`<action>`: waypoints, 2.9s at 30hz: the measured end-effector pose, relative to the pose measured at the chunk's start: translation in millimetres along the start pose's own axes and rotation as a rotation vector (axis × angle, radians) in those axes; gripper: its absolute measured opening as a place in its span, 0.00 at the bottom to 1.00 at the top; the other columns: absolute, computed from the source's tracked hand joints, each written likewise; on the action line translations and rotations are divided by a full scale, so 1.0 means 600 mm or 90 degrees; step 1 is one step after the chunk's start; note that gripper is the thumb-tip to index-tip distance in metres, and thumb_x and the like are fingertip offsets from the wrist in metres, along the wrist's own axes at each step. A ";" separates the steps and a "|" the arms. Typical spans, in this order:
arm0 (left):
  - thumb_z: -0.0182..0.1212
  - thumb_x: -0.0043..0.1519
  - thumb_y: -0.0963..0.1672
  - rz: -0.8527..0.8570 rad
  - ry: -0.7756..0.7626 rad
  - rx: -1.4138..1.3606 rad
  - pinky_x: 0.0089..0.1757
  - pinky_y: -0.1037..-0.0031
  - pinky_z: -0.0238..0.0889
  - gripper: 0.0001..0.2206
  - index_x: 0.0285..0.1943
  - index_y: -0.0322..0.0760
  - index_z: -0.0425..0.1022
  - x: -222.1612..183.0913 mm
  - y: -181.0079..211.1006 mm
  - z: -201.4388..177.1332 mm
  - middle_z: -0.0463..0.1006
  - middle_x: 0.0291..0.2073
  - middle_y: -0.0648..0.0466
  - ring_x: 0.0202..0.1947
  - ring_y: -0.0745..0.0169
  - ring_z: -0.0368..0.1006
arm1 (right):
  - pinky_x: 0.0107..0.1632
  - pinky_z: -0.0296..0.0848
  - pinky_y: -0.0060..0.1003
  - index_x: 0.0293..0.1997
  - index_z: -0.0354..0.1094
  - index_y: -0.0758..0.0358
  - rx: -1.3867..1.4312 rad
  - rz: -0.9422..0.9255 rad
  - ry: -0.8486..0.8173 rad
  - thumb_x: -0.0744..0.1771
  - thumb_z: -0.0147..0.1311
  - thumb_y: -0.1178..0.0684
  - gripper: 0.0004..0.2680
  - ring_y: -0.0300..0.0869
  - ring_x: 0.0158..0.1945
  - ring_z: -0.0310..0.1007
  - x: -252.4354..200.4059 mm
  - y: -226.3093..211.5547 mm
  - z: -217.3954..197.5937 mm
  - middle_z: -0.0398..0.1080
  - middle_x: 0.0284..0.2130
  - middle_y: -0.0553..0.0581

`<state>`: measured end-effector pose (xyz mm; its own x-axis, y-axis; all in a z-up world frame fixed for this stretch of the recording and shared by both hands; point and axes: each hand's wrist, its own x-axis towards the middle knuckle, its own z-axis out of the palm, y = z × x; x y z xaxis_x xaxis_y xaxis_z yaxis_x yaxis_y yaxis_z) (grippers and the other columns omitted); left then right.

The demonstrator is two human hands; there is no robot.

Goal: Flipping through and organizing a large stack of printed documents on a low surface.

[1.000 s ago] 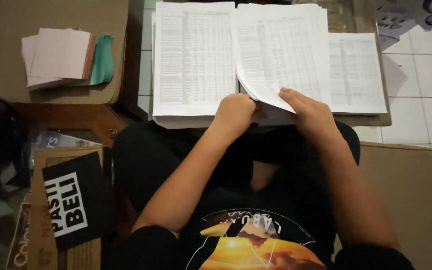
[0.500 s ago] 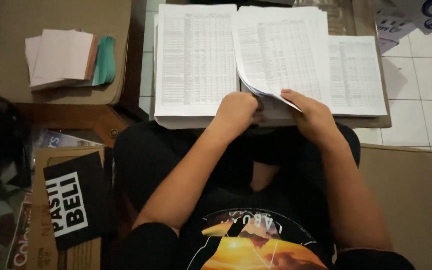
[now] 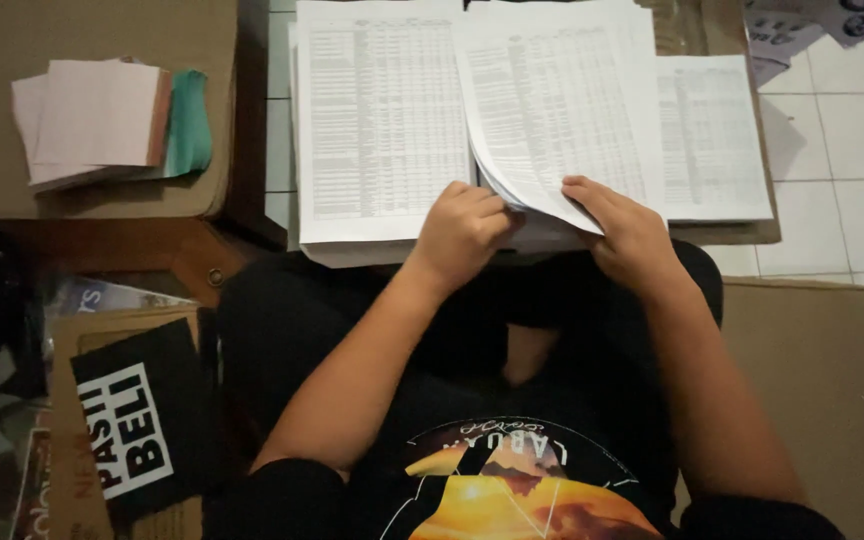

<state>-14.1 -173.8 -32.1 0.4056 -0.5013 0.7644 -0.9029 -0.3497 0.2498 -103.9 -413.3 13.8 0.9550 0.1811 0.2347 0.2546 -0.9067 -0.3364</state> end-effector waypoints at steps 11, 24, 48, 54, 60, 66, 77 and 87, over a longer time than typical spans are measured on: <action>0.60 0.63 0.43 -0.025 -0.007 -0.030 0.38 0.68 0.63 0.05 0.33 0.45 0.74 -0.012 -0.018 -0.027 0.73 0.29 0.58 0.37 0.56 0.73 | 0.54 0.73 0.45 0.62 0.71 0.56 -0.027 -0.011 0.048 0.68 0.47 0.61 0.15 0.54 0.55 0.75 0.002 -0.011 0.001 0.75 0.55 0.57; 0.68 0.63 0.53 -0.315 -0.276 0.168 0.32 0.64 0.66 0.13 0.42 0.44 0.82 -0.081 -0.085 -0.252 0.77 0.42 0.58 0.38 0.56 0.74 | 0.28 0.68 0.43 0.57 0.72 0.67 -0.052 -0.111 0.248 0.74 0.45 0.64 0.09 0.47 0.31 0.73 0.157 -0.147 -0.035 0.74 0.33 0.57; 0.68 0.65 0.47 -0.056 0.033 0.305 0.53 0.56 0.53 0.02 0.41 0.51 0.82 -0.076 -0.106 -0.282 0.80 0.40 0.61 0.52 0.55 0.72 | 0.38 0.77 0.39 0.48 0.65 0.52 -0.061 -0.025 0.100 0.69 0.48 0.53 0.05 0.44 0.38 0.79 0.165 -0.262 0.178 0.73 0.33 0.49; 0.68 0.60 0.39 -0.199 0.208 0.118 0.47 0.55 0.64 0.14 0.55 0.36 0.78 -0.001 -0.036 -0.171 0.78 0.44 0.45 0.46 0.39 0.73 | 0.36 0.64 0.37 0.46 0.73 0.62 0.439 0.255 0.352 0.71 0.50 0.48 0.09 0.42 0.33 0.67 0.195 -0.125 0.060 0.69 0.28 0.56; 0.67 0.61 0.47 -0.106 -0.166 0.076 0.28 0.55 0.61 0.12 0.27 0.37 0.78 0.015 0.005 0.041 0.74 0.28 0.50 0.29 0.43 0.71 | 0.48 0.88 0.38 0.60 0.56 0.70 0.353 0.230 0.606 0.73 0.54 0.38 0.21 0.48 0.48 0.79 0.102 -0.063 -0.095 0.73 0.49 0.66; 0.76 0.47 0.53 -0.166 -0.284 0.074 0.31 0.62 0.67 0.16 0.32 0.39 0.82 0.036 0.041 0.026 0.76 0.26 0.52 0.27 0.48 0.76 | 0.51 0.77 0.44 0.58 0.78 0.63 -0.096 -0.174 0.262 0.73 0.50 0.60 0.10 0.55 0.52 0.79 0.055 0.007 -0.058 0.80 0.49 0.65; 0.63 0.55 0.39 -0.036 -0.176 0.119 0.29 0.70 0.61 0.08 0.23 0.44 0.76 0.037 0.030 0.004 0.72 0.16 0.58 0.23 0.58 0.71 | 0.53 0.76 0.44 0.63 0.69 0.56 -0.113 -0.114 0.036 0.67 0.50 0.58 0.15 0.49 0.56 0.76 -0.001 0.001 -0.004 0.73 0.59 0.54; 0.74 0.54 0.49 -0.242 -0.181 0.236 0.38 0.60 0.65 0.16 0.48 0.42 0.80 -0.048 -0.069 -0.152 0.77 0.38 0.53 0.38 0.49 0.74 | 0.35 0.64 0.57 0.41 0.68 0.62 -0.023 0.067 0.095 0.77 0.48 0.49 0.11 0.68 0.39 0.73 0.041 0.113 -0.013 0.70 0.27 0.64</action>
<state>-1.5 -72.8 -10.5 0.7582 -0.4613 0.4608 -0.5987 -0.7724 0.2119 -64.4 -473.1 3.9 0.9420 0.0288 0.3345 0.1468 -0.9314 -0.3331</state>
